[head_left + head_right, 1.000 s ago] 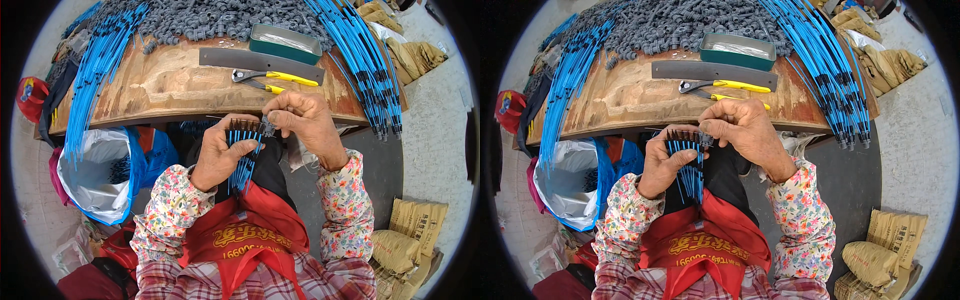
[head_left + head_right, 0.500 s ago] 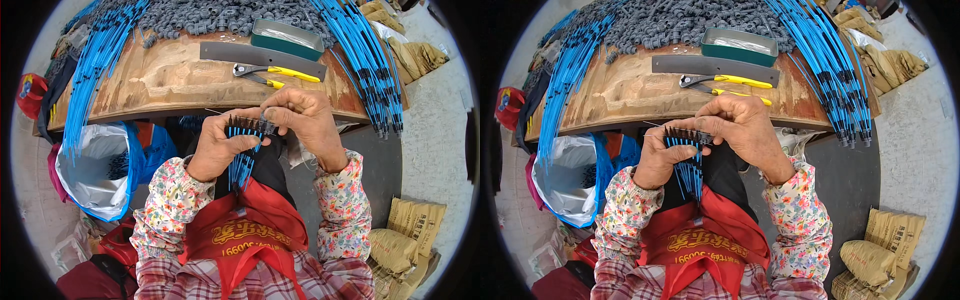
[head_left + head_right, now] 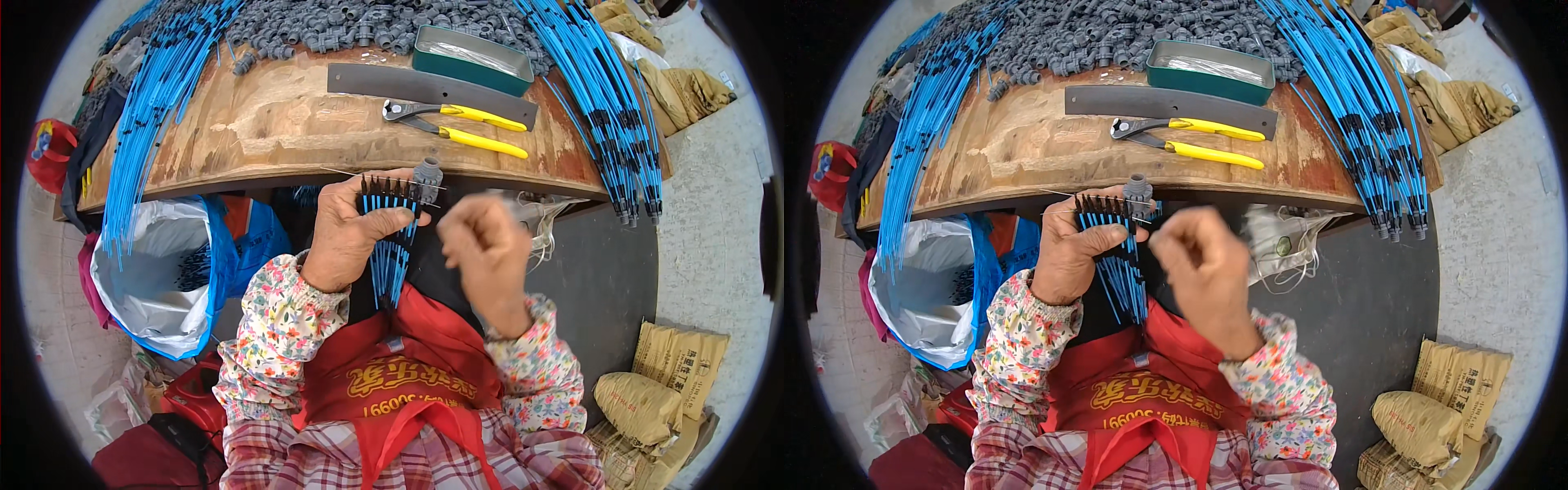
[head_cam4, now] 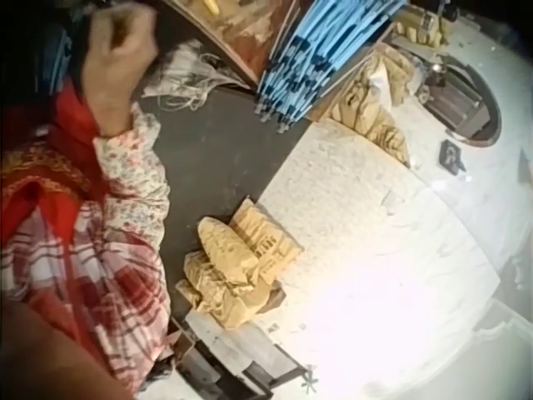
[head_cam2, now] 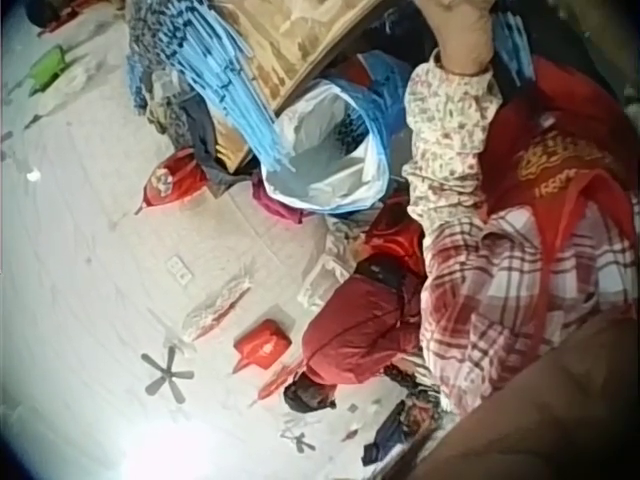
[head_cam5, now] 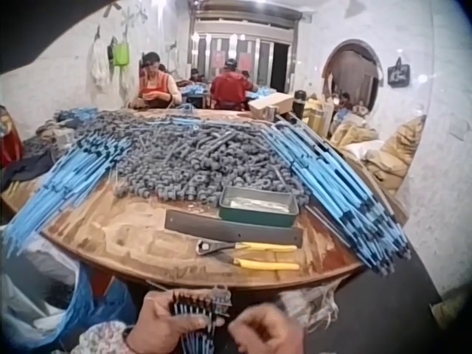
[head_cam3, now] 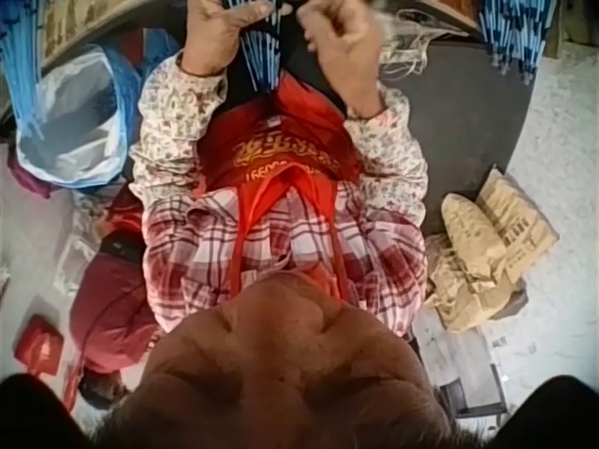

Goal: Assembling blue cables into plastic connectors at a factory workbench.

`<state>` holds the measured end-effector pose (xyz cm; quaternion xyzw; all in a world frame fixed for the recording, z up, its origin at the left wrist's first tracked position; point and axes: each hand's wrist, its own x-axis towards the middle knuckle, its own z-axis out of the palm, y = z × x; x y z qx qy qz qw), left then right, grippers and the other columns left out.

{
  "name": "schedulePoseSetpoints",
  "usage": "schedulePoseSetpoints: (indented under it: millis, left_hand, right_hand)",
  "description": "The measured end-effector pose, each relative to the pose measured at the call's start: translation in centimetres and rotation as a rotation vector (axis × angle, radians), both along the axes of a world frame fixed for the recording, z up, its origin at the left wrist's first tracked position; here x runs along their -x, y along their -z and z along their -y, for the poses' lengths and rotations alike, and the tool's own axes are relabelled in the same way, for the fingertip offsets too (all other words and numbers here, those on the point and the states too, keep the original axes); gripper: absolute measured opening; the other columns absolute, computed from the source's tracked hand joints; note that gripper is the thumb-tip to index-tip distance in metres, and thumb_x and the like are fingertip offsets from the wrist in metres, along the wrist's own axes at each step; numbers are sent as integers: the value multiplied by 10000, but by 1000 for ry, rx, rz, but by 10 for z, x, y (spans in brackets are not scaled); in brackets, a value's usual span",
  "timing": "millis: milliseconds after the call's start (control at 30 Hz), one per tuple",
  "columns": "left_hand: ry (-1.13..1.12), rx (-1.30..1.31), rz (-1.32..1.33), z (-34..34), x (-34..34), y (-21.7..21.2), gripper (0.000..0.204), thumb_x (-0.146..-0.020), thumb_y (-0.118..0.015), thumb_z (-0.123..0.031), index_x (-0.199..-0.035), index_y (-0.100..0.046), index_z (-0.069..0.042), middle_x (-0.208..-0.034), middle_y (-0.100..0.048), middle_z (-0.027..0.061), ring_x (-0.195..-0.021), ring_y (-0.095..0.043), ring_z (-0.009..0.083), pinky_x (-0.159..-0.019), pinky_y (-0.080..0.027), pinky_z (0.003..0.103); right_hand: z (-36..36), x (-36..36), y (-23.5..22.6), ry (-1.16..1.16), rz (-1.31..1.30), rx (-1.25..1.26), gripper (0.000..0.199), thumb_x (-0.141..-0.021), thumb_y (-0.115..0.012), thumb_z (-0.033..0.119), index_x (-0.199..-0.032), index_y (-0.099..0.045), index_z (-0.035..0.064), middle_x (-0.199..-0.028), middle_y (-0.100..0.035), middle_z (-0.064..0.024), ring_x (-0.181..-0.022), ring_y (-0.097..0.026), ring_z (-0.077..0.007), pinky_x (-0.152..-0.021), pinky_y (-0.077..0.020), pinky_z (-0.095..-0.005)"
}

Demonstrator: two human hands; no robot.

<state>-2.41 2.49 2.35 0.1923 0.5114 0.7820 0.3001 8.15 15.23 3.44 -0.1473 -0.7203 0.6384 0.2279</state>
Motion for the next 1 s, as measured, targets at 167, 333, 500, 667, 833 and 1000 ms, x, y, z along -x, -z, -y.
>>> schedulePoseSetpoints:
  millis: [167, 333, 500, 667, 833, 1000]
  left_hand:
    - [-22, 34, 10, -3, -6, -4, 331, -783, -593, 83, -1113, -582, 60, -957, -663, 120, -802, -668, 182, -734, -547, 279]
    - [-102, 37, -58, -6, -9, 2, 327, -787, -587, 90, -1113, -581, 62, -951, -664, 117, -803, -666, 177, -732, -548, 276]
    - [-85, 33, -44, -3, -7, 2, 324, -790, -581, 92, -1113, -581, 63, -944, -664, 117, -812, -664, 173, -740, -547, 277]
    - [-78, 33, -40, -2, -6, 1, 329, -789, -585, 89, -1117, -581, 62, -942, -664, 117, -813, -663, 174, -743, -546, 280]
    - [-74, 35, 28, -4, -4, 1, 336, -767, -609, 82, -1100, -565, 65, -956, -662, 128, -804, -667, 195, -752, -556, 304]
    - [-73, 34, -23, -5, -7, 2, 341, -769, -610, 79, -1107, -566, 63, -956, -663, 130, -802, -668, 194, -747, -558, 304]
  right_hand:
    - [24, -2, 29, 42, -145, -411, 215, -740, -705, 5, -861, -527, 5, -721, -560, -92, -557, -576, -196, -486, -443, -298]
    - [29, 6, 25, 121, -141, -478, 198, -722, -688, -31, -802, -513, 16, -696, -531, -126, -555, -558, -292, -477, -426, -338]
    - [25, 10, 26, 93, -141, -482, 141, -769, -661, -40, -785, -525, -9, -629, -527, -79, -499, -527, -107, -460, -403, -244]
    - [27, 7, 27, 79, -154, -465, 161, -748, -656, -49, -784, -509, 4, -669, -513, -110, -519, -534, -228, -465, -401, -314]
    - [26, 9, 28, 85, -168, -445, 173, -736, -657, -53, -785, -504, 11, -686, -506, -122, -522, -530, -273, -466, -398, -340]
    - [22, 6, 28, 77, -156, -481, 125, -780, -647, -43, -794, -529, -6, -664, -529, -81, -522, -530, -113, -471, -399, -247]
